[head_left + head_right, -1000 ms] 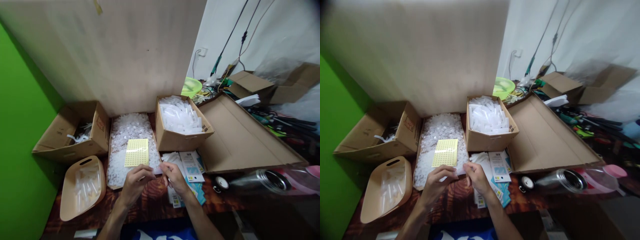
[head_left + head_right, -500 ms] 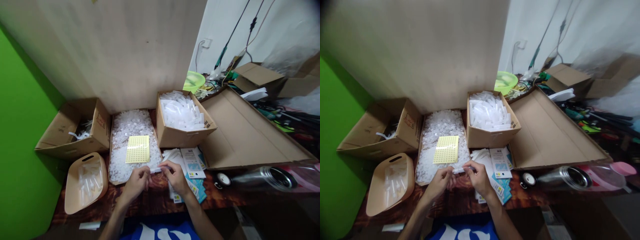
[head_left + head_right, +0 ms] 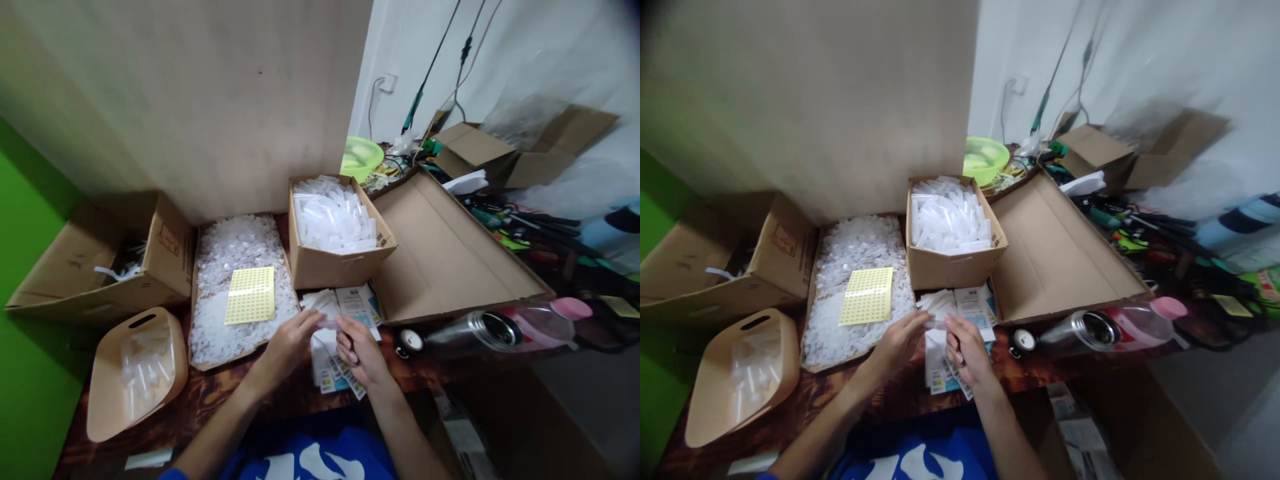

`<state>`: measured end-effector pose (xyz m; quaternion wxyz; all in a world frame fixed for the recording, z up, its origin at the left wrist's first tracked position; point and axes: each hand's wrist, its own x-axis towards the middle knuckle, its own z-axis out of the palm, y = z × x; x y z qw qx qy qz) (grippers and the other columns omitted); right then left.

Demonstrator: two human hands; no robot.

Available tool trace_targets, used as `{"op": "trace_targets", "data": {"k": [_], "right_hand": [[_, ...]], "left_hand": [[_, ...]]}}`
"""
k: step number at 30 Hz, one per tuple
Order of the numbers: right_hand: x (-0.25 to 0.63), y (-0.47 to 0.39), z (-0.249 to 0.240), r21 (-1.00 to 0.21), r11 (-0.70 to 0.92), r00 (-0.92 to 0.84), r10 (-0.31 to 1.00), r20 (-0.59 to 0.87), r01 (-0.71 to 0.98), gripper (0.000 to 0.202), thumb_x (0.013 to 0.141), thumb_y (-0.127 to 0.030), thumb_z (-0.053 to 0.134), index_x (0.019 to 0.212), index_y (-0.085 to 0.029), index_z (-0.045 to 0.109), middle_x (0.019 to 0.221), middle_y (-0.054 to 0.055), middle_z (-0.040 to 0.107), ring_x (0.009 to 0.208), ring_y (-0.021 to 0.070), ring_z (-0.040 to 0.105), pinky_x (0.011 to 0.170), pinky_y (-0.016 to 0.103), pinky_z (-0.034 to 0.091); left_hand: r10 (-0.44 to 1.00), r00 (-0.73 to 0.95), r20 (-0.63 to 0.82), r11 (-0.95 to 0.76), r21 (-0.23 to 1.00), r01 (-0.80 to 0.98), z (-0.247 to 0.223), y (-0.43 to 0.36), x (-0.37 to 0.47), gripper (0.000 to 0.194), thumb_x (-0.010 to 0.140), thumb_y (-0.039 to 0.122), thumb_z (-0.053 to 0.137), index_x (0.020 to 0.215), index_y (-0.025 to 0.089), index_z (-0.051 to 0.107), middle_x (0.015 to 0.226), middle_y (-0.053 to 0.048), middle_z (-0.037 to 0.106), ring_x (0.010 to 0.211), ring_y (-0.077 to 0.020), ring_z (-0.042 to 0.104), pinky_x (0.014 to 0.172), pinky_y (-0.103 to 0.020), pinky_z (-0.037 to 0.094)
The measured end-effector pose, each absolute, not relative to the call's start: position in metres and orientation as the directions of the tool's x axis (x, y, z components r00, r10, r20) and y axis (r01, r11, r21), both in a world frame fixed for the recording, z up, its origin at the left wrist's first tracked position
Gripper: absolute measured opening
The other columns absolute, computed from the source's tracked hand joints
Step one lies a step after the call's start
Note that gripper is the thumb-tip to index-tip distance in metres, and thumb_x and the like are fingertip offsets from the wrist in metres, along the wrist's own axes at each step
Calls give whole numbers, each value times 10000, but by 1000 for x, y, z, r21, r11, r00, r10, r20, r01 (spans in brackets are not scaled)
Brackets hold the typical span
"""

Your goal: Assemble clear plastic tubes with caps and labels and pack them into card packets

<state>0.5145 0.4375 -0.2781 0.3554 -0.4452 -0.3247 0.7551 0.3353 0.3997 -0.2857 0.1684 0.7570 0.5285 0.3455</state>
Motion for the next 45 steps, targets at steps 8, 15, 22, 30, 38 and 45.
{"op": "trace_targets", "data": {"k": [8,15,22,30,38,45], "right_hand": [[560,431,-255,-977,172,220,955,197,129,256,850,-387,759,1010,-188,737,854,48,715,711,179,655,631,272,547],[577,425,-259,-982,178,144,972,186,65,227,873,-365,733,1018,-190,731,793,28,676,617,156,615,574,277,514],[578,432,-263,-967,251,251,939,233,-41,232,834,-295,782,1019,-197,682,718,-16,625,577,125,588,564,256,483],[537,439,-270,-979,87,88,994,71,-184,269,851,-354,764,1054,-201,675,638,-24,619,561,138,580,575,261,475],[503,436,-270,-988,86,-81,992,97,-129,189,866,-322,747,1024,-225,709,829,3,650,594,123,589,565,254,491],[489,438,-273,-970,-40,-324,945,41,-238,269,831,-317,793,1060,-238,676,937,46,745,750,182,708,669,280,578]], "left_hand": [[938,242,248,-330,431,840,-302,440,430,618,880,482,682,1311,69,519,1332,-297,587,1282,-420,542,1025,-578,439],[824,530,202,-567,325,757,-311,428,415,279,974,147,513,1236,119,607,1264,-174,688,1193,-305,647,938,-429,525],[856,-137,498,-248,629,737,-296,401,357,418,989,114,451,1392,162,550,1068,-107,744,985,-202,711,894,-326,544],[702,-704,-107,57,994,-94,-272,364,300,352,809,450,770,982,145,755,958,-82,771,883,-217,726,855,-332,577],[606,-657,-449,-18,818,-575,-253,333,285,524,498,419,961,847,115,716,752,-18,742,552,-108,653,503,-183,538],[705,-539,-461,166,846,-508,-261,321,284,479,624,472,892,847,100,688,589,10,652,447,-79,524,346,-148,390]]}}
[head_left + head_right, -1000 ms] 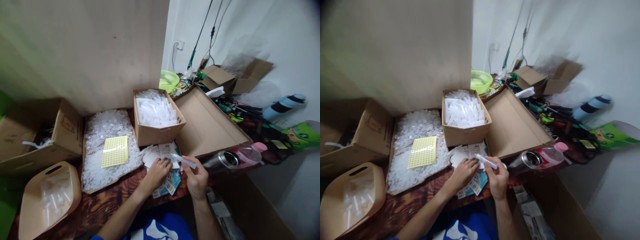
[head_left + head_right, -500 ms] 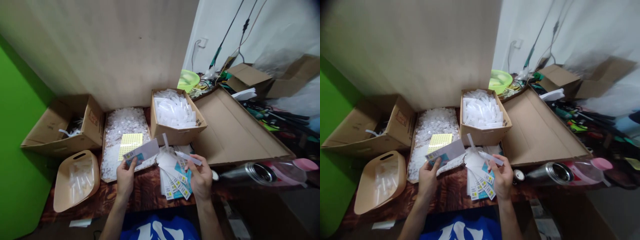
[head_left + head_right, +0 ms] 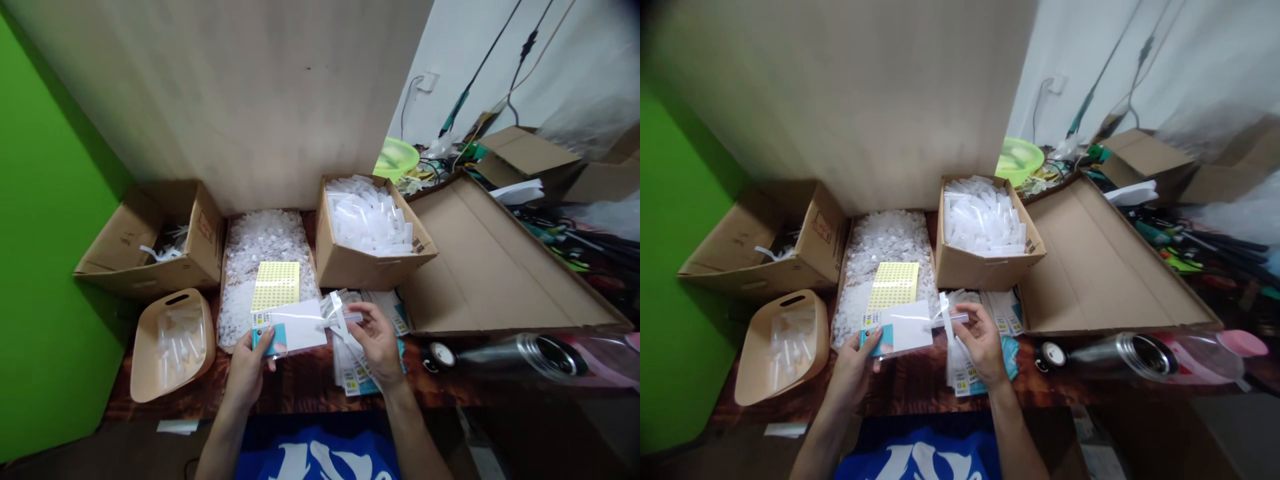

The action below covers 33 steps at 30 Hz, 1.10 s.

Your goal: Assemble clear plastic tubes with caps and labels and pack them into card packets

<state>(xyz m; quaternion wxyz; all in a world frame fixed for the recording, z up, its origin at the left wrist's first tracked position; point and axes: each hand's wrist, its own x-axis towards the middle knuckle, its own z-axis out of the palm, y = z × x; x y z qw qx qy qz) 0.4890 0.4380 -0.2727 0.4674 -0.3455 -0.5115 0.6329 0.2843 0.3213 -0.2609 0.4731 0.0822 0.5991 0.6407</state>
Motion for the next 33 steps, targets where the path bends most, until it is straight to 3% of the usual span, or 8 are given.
{"op": "trace_targets", "data": {"k": [4,10,18,23,28,33], "right_hand": [[477,434,-270,-957,-109,-388,922,3,-267,320,727,-270,881,907,-246,617,866,25,777,686,192,727,634,285,588],[466,426,-268,-960,-107,-420,907,13,-260,263,735,-229,870,858,-239,638,944,47,798,700,196,726,642,292,580],[458,421,-250,-983,48,-326,940,104,-176,209,668,-231,883,775,-224,703,684,-19,701,604,158,646,562,236,505],[457,418,-249,-992,94,-324,939,116,-82,239,735,-363,851,689,-204,679,610,-14,636,538,150,575,494,242,435],[462,418,-250,-982,183,-326,932,158,46,540,903,-579,641,528,-198,567,482,-15,522,451,125,457,464,257,341],[466,417,-252,-987,148,-328,937,120,62,548,945,-585,580,551,-206,547,494,-13,509,467,135,454,478,270,328]], "left_hand": [[730,-525,-437,144,849,-508,-261,318,284,452,671,477,860,857,121,654,619,9,666,443,-84,535,371,-168,439],[743,-514,-428,102,832,-545,-246,310,277,431,688,455,854,863,143,615,593,19,657,439,-100,565,356,-167,426],[745,-526,-409,93,845,-526,-225,297,268,448,711,508,828,852,161,583,514,31,637,353,-97,507,361,-198,443],[748,-538,-388,90,863,-497,-226,296,265,466,696,534,829,825,170,567,512,18,654,339,-100,497,365,-207,445],[738,-559,-378,86,874,-478,-227,295,267,457,694,534,829,839,171,592,520,25,650,331,-102,495,378,-225,460],[715,-585,-383,78,875,-478,-225,297,270,454,652,531,855,779,168,614,522,18,637,378,-120,537,386,-225,460]]}}
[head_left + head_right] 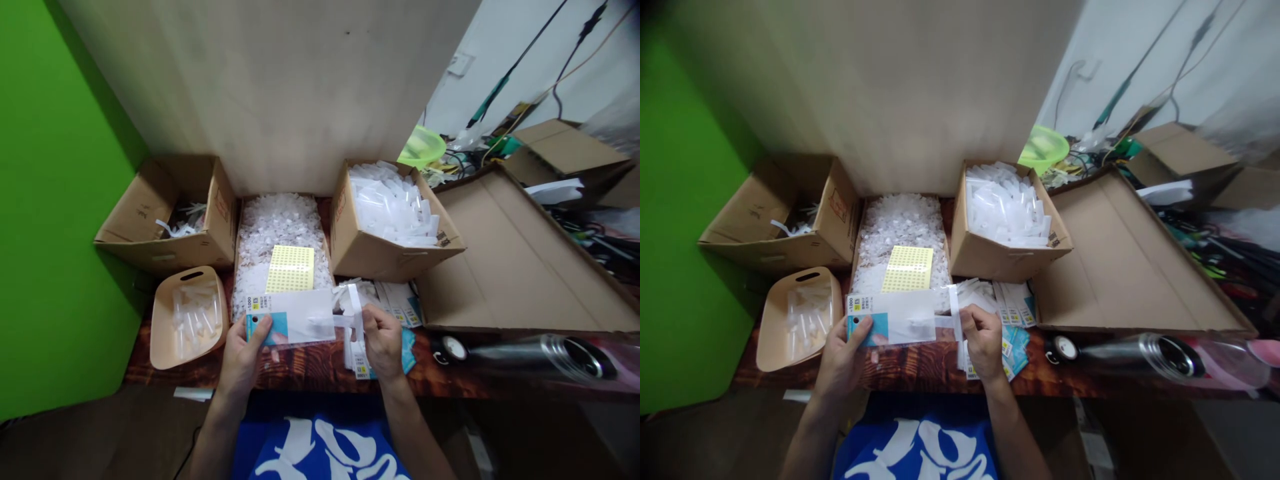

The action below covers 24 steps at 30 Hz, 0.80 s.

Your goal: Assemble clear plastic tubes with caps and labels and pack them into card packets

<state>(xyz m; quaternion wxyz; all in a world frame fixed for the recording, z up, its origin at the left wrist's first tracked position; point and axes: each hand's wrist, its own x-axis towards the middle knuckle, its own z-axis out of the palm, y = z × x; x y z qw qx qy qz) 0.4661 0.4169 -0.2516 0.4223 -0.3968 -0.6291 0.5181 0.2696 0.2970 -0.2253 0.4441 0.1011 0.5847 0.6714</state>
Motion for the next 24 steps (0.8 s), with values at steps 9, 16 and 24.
{"op": "trace_targets", "data": {"k": [9,16,24], "right_hand": [[472,415,-260,-993,72,-355,929,102,-96,186,895,-412,715,913,-229,692,748,10,638,622,168,570,556,264,436],[471,418,-258,-982,116,-338,927,161,-150,146,873,-363,733,954,-244,707,909,56,658,797,217,629,642,306,496],[470,418,-257,-958,95,-368,909,194,-269,84,821,-277,768,894,-273,727,1024,57,661,947,241,648,747,354,544]], "left_hand": [[675,-620,-401,71,871,-485,-229,298,272,449,646,501,865,838,161,643,588,5,681,481,-138,610,451,-217,493],[650,-633,-420,38,851,-524,-229,300,273,422,619,446,894,813,153,660,678,5,716,544,-123,647,543,-222,552],[645,-635,-425,32,845,-533,-230,302,275,411,626,431,891,829,144,679,735,-22,737,578,-146,675,530,-225,550]]}}
